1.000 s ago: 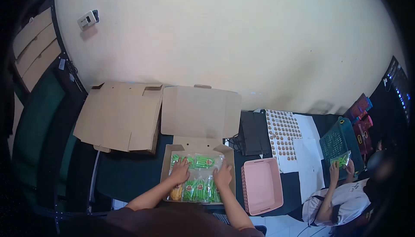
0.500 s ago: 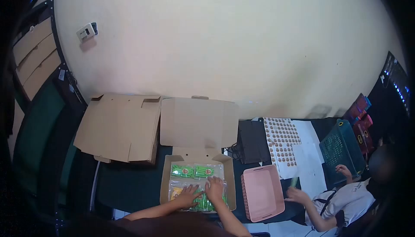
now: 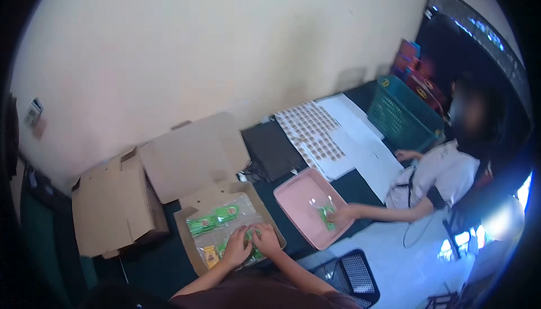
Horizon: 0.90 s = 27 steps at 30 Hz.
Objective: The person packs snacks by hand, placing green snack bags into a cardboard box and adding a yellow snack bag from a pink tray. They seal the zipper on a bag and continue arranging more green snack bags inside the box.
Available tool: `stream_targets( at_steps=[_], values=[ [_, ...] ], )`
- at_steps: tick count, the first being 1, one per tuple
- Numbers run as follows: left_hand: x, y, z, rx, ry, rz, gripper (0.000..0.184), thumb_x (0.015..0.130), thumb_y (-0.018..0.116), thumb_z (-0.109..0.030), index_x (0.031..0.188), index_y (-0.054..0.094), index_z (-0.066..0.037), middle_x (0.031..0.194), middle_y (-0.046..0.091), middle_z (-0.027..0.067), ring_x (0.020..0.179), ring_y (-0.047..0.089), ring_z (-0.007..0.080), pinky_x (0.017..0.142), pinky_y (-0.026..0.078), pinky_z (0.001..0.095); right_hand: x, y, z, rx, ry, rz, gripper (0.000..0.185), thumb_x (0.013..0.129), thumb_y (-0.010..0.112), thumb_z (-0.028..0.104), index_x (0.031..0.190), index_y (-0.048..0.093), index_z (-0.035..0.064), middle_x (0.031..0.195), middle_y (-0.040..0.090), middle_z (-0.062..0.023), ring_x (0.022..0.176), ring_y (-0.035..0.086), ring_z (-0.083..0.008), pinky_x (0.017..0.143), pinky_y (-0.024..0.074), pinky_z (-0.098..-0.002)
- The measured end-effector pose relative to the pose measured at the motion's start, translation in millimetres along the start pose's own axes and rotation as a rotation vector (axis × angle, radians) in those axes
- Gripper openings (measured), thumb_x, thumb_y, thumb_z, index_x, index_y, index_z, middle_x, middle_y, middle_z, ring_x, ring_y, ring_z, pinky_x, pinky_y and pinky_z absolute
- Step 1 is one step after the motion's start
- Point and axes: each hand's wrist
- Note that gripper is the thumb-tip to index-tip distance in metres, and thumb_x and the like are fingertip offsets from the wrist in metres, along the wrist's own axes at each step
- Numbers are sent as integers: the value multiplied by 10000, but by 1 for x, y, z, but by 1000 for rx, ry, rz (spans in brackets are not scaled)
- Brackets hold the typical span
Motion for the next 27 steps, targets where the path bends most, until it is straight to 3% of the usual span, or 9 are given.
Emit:
stream_targets(
  at_steps=[5,10,13,16,20,24,25,26,27],
  values=[
    [36,22,-73,-225,25,235,419,791,560,-129,1176,447,-9,1054,500,187,891,543,310,777,451,354,-12,-64,-6,126,118,-342,181,806,509,55,954,609,28,911,588,-149,874,536,-304,808,415,-369],
    [69,114,-82,-477,-42,408,394,835,538,-137,1205,444,-39,1124,488,130,910,551,212,802,443,287,-31,-118,-67,-75,332,-561,197,780,495,16,941,608,26,905,588,-159,877,532,-305,812,406,-376],
    [93,157,-92,-893,-651,742,435,882,463,-204,1296,360,-116,1242,429,60,998,500,152,819,426,259,-36,-143,-122,-158,421,-600,200,768,502,21,939,607,24,930,589,-166,908,527,-315,831,391,-395],
    [113,196,-98,-962,-817,793,519,847,530,-308,1305,340,-154,1271,392,34,1134,421,139,912,383,314,-36,-166,-153,-228,453,-460,200,760,497,35,926,607,16,956,583,-182,956,518,-329,869,372,-415],
    [135,218,-101,-993,-886,714,597,791,594,-324,1317,335,-208,1201,424,-8,1135,379,117,928,321,369,-44,-139,-203,-581,447,-360,394,765,502,96,1148,499,4,1066,510,-262,1025,446,-434,908,337,-480],
    [135,243,-62,-1248,-861,792,611,770,632,-317,1301,346,-223,1191,430,-26,1027,424,107,789,372,325,-33,-148,-179,-289,695,-264,606,739,566,157,1283,345,8,1167,430,-299,1112,364,-479,948,304,-504],
    [135,228,-76,-1193,-920,692,547,774,637,-237,1260,393,-177,1122,472,4,965,466,118,772,385,298,-30,-143,-180,-363,708,-304,547,731,616,195,1210,444,-6,1063,527,-227,1024,485,-368,864,393,-432],
    [134,216,-77,-1185,-919,676,547,774,637,-237,1260,393,-177,1122,472,4,965,466,118,772,385,298,-28,-142,-184,-350,697,-301,547,731,616,195,1210,444,-6,1063,527,-227,1024,485,-368,864,393,-432],
    [134,205,-74,-1131,-814,592,496,787,617,-179,1237,413,-151,1095,495,16,922,489,118,758,393,274,-25,-148,-185,22,723,-192,477,738,626,199,1150,499,-5,989,563,-175,941,524,-290,810,419,-377]
  ],
)
Point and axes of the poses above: each hand's wrist, its own x-axis towards the middle knuckle, its own y-axis out of the palm, z = x × y
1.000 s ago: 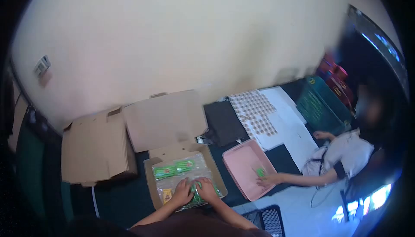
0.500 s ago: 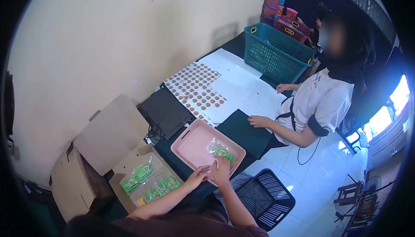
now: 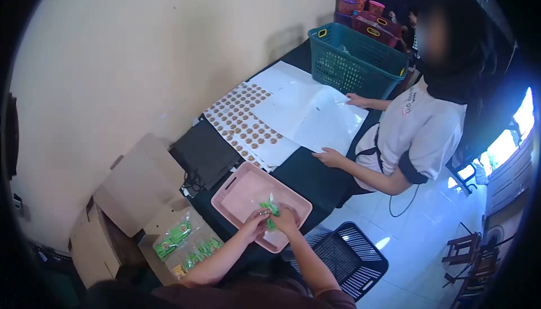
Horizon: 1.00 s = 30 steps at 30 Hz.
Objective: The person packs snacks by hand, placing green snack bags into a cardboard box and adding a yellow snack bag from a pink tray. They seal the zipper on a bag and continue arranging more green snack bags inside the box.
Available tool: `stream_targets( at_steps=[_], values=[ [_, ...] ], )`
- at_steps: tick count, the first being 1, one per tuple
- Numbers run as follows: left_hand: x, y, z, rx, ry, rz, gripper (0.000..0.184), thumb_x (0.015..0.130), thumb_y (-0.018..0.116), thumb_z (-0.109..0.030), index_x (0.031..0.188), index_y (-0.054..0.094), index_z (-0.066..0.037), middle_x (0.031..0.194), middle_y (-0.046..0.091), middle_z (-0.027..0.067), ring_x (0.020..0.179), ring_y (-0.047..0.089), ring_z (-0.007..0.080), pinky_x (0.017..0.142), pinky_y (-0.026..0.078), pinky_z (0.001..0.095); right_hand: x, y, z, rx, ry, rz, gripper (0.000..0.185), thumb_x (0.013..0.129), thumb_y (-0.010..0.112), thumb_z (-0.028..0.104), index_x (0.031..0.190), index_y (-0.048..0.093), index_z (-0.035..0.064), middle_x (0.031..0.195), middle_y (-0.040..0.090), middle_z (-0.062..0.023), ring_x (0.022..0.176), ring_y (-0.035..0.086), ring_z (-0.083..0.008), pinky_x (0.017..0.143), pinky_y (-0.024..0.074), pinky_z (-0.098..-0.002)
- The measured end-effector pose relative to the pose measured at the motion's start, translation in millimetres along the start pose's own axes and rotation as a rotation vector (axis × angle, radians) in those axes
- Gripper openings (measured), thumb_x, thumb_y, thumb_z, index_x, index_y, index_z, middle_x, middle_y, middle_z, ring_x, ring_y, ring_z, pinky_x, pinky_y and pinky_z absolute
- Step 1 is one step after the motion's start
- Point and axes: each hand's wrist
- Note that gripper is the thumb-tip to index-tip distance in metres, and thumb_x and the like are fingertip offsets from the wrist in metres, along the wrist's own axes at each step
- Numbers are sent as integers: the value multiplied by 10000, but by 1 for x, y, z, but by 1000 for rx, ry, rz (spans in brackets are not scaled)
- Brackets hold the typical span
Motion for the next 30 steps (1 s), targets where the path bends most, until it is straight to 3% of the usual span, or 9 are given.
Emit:
stream_targets(
  at_steps=[2,5,9,13,17,18,21,29,30],
  values=[
    [-33,3,-17,195,288,-114,356,818,546,-45,1166,478,-72,1031,560,34,844,536,107,730,409,206,-7,-1,8,512,32,251,305,777,648,227,973,613,-4,825,616,-51,738,563,-114,686,449,-248],
    [-57,-49,-36,366,553,-119,306,823,543,-63,1128,520,-67,1053,569,39,890,533,96,752,417,218,-39,-17,61,710,151,352,302,813,627,241,981,607,-10,872,618,-59,775,565,-119,701,450,-263],
    [-132,-79,-74,282,551,-294,306,842,545,-105,1143,519,-55,1086,554,43,946,520,104,798,409,242,-79,11,106,795,61,353,362,827,623,292,1016,589,-15,887,612,-42,796,562,-110,716,450,-266],
    [-193,-103,-63,182,497,-229,412,864,557,-209,1229,431,-65,1155,507,60,1057,477,144,886,381,277,-111,64,132,965,43,583,371,883,542,286,1097,541,-17,958,590,-44,880,539,-104,780,426,-245],
    [-245,-108,-33,228,505,-371,530,867,561,-292,1277,352,-27,1222,454,90,1122,428,164,938,350,307,-131,92,172,721,-83,804,374,898,514,319,1081,560,-4,961,597,-34,884,531,-89,783,424,-237],
    [-247,-115,-21,378,576,-565,570,852,579,-330,1256,365,11,1194,480,110,1090,452,168,924,362,303,-135,105,176,686,-122,815,362,901,505,328,1031,583,-1,903,603,-28,839,526,-77,751,424,-235],
    [-280,-118,-18,175,499,-561,583,831,606,-349,1221,400,33,1138,523,114,1035,491,170,902,380,299,-139,141,177,538,-152,940,356,903,497,337,979,597,4,839,603,-34,784,512,-67,713,421,-239],
    [-324,-145,-26,142,946,-830,402,859,574,-298,1091,513,24,986,598,98,894,547,150,811,422,290,-183,160,263,405,-623,820,318,943,416,263,944,568,-17,817,588,-36,740,501,-83,680,422,-261],
    [-331,-146,-29,155,920,-822,387,880,542,-293,1091,510,29,966,599,99,877,547,150,798,427,289,-187,152,272,354,-557,882,327,928,438,276,995,558,-20,842,608,-110,760,530,-149,727,421,-278]
  ],
)
Point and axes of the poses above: each hand's wrist, its own x-axis towards the middle knuckle, its own y-axis out of the palm, z = x × y
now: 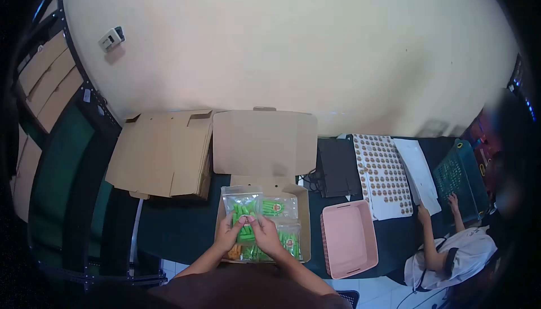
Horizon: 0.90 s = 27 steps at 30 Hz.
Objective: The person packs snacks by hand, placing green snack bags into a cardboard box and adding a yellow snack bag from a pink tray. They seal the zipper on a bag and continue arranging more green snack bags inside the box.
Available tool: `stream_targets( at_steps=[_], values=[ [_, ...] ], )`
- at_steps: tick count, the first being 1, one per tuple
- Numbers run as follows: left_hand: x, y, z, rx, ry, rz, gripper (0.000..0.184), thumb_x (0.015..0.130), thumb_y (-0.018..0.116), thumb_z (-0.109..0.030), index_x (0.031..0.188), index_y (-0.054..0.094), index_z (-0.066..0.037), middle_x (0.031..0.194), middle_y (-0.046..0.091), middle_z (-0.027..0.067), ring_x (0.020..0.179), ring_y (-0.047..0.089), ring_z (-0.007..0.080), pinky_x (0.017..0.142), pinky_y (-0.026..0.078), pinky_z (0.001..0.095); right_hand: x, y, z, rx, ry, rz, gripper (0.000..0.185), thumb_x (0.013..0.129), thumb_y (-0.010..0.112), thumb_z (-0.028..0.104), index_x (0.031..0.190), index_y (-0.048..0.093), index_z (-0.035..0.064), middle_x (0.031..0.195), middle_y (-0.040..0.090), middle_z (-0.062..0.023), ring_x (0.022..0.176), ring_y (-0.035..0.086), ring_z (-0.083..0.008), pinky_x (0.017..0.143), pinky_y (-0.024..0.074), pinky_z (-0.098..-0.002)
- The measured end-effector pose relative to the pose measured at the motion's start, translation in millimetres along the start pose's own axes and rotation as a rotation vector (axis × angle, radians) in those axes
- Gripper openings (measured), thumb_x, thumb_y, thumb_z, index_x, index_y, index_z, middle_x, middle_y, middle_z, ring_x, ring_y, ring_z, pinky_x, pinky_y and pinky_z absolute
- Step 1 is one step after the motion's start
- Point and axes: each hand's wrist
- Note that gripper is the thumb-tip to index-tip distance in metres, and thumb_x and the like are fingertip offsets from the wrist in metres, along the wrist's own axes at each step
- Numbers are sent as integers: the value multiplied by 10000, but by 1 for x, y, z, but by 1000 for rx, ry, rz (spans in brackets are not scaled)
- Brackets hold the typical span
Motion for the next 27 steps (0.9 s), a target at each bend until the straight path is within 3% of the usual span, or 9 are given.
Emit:
stream_targets(
  at_steps=[1,3,9,10,13,20,22,25,27],
  values=[
    [0,-5,5,-4,2,-7,387,880,542,-293,1091,510,29,966,599,99,877,547,150,798,427,289,1,4,1,-5,-1,7,327,928,438,276,995,558,-20,842,608,-110,760,530,-149,727,421,-278],
    [2,-16,18,-110,-46,45,375,908,488,-294,1100,506,27,970,587,105,882,538,143,794,424,282,3,9,2,73,-45,9,309,946,404,260,953,555,-10,789,564,-21,757,488,-76,691,407,-246],
    [10,-24,34,-19,-50,89,371,944,395,-278,1117,493,36,997,555,130,910,519,164,817,409,287,6,8,-19,260,132,10,322,950,391,283,1017,535,3,917,559,-27,863,483,-87,776,386,-223],
    [11,-20,37,-75,-47,84,390,929,430,-294,1112,486,46,1014,561,150,931,524,184,824,407,297,7,6,-23,263,83,7,335,949,395,295,1047,526,3,964,559,-33,887,490,-96,804,384,-225],
    [8,-11,24,84,-11,88,411,906,474,-303,1105,483,57,1011,578,163,935,537,189,819,409,301,4,1,-19,158,-7,-76,332,947,404,295,1040,531,3,946,570,-32,871,496,-93,801,388,-229],
    [1,-7,28,-66,-36,41,404,900,472,-301,1103,496,48,967,594,167,906,552,185,792,419,305,-4,-5,-13,160,164,-62,337,931,444,308,1033,551,4,895,582,-17,855,499,-81,779,397,-235],
    [0,-6,23,-145,-40,33,408,901,468,-306,1107,492,45,972,591,167,910,550,184,789,418,305,-5,-5,-9,128,87,-47,353,934,432,322,1039,552,6,902,582,-16,854,500,-81,779,397,-233],
    [-2,-6,16,145,55,86,400,910,465,-296,1132,463,38,977,589,145,913,536,170,803,414,299,-5,-5,-4,92,5,-17,385,939,407,345,1054,552,7,925,580,-16,862,501,-84,785,394,-230],
    [-1,-3,10,174,131,87,394,912,465,-288,1129,461,41,979,588,140,915,537,172,815,412,297,-4,-7,-9,87,1,-6,401,942,394,355,1063,550,6,941,578,-17,871,501,-87,791,392,-229]
  ],
)
Point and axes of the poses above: each hand's wrist, its own x-axis towards the middle knuckle, its own y-axis out of the palm, z = x × y
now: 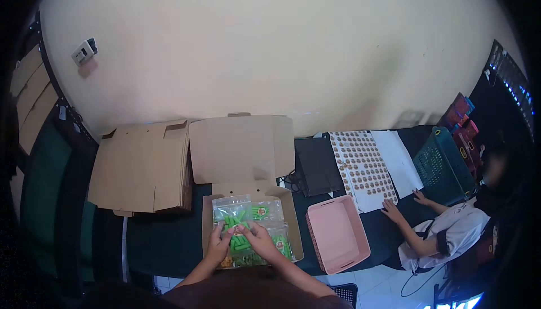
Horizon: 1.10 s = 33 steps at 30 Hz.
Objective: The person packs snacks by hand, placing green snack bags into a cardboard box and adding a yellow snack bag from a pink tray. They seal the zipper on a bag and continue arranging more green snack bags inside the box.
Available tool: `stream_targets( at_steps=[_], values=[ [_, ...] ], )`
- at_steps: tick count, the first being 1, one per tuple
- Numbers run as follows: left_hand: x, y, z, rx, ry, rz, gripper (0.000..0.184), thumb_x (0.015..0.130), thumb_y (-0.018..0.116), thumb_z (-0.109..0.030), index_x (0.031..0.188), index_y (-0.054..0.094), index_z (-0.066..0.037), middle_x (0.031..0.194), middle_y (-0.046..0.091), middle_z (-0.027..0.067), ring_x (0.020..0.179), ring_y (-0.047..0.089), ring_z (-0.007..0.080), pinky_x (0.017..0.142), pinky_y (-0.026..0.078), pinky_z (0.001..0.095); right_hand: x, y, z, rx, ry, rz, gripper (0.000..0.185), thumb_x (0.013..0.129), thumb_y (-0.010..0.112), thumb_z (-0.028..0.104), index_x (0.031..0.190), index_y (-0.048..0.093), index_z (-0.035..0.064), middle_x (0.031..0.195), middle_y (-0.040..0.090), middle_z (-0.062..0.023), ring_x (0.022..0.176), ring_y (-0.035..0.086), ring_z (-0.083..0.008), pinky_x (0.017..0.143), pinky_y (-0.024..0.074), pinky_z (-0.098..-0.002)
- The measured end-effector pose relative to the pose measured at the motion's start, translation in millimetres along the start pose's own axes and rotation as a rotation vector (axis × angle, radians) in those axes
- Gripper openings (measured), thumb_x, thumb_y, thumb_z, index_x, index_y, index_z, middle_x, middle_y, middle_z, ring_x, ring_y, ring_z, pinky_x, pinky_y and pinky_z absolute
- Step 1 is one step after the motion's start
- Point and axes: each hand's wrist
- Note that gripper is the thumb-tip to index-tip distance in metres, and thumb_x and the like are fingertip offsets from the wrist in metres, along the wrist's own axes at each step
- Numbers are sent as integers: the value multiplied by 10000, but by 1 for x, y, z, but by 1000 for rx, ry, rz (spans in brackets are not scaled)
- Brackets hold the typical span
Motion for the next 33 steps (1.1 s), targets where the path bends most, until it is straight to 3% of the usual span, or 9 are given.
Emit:
stream_targets(
  at_steps=[6,9,11,15,18,22,26,27,33],
  values=[
    [-3,1,15,-190,-160,-73,400,912,466,-288,1131,463,47,957,588,118,894,539,154,782,422,272,2,-11,1,103,116,2,319,909,496,254,1118,528,15,980,574,-75,922,494,-96,807,409,-252],
    [-4,1,25,-269,-147,-61,410,900,500,-281,1148,459,43,903,590,92,814,531,113,717,432,247,1,-15,6,-18,-96,-263,334,853,588,207,1103,542,-9,1032,572,-99,1000,483,-127,864,380,-253],
    [-6,0,27,-206,-197,140,425,874,555,-177,1219,392,12,1097,518,112,980,518,141,816,441,264,0,-24,6,160,-46,-204,399,803,650,209,1121,531,-1,1016,580,-92,980,500,-130,853,396,-270],
    [-4,11,-8,-113,-206,320,591,746,680,-39,1250,373,-16,1155,484,108,1024,497,142,844,428,260,-9,-37,31,4,83,50,385,802,655,211,1097,519,4,955,588,-66,897,526,-117,801,424,-271],
    [-7,20,-21,-66,-23,220,624,728,723,-185,1233,397,-17,996,578,95,865,563,116,735,451,224,-12,-36,18,229,74,-116,286,817,638,195,1016,538,15,923,580,-46,877,522,-107,785,423,-259],
    [-8,25,-20,-215,-32,178,546,748,698,-109,1203,413,-12,1050,563,105,929,561,134,791,445,239,-9,-32,5,274,31,-229,285,828,623,193,1012,519,2,946,564,-52,882,516,-103,778,420,-256],
    [-7,24,-5,-191,-123,72,429,763,676,-84,1135,477,-6,990,582,83,901,558,109,765,446,236,-14,-30,-10,169,-33,-27,351,836,614,202,1103,493,8,1039,557,-63,937,510,-102,829,406,-262],
    [-7,22,-18,-166,-158,86,415,763,674,-86,1121,481,-2,964,585,73,889,556,102,764,444,234,-18,-33,-6,166,141,-6,368,845,601,198,1133,484,0,1069,548,-74,950,515,-111,848,402,-272],
    [-10,24,-24,-249,-21,159,508,731,695,-51,1156,422,5,1026,543,81,935,540,129,823,426,251,-18,-39,-7,450,151,-130,375,842,602,179,1150,475,5,1086,531,-80,967,496,-120,808,406,-250]
  ],
)
Point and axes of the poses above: each hand's wrist, its own x-axis towards the middle knuckle, its own y-axis out of the palm, z = x × y
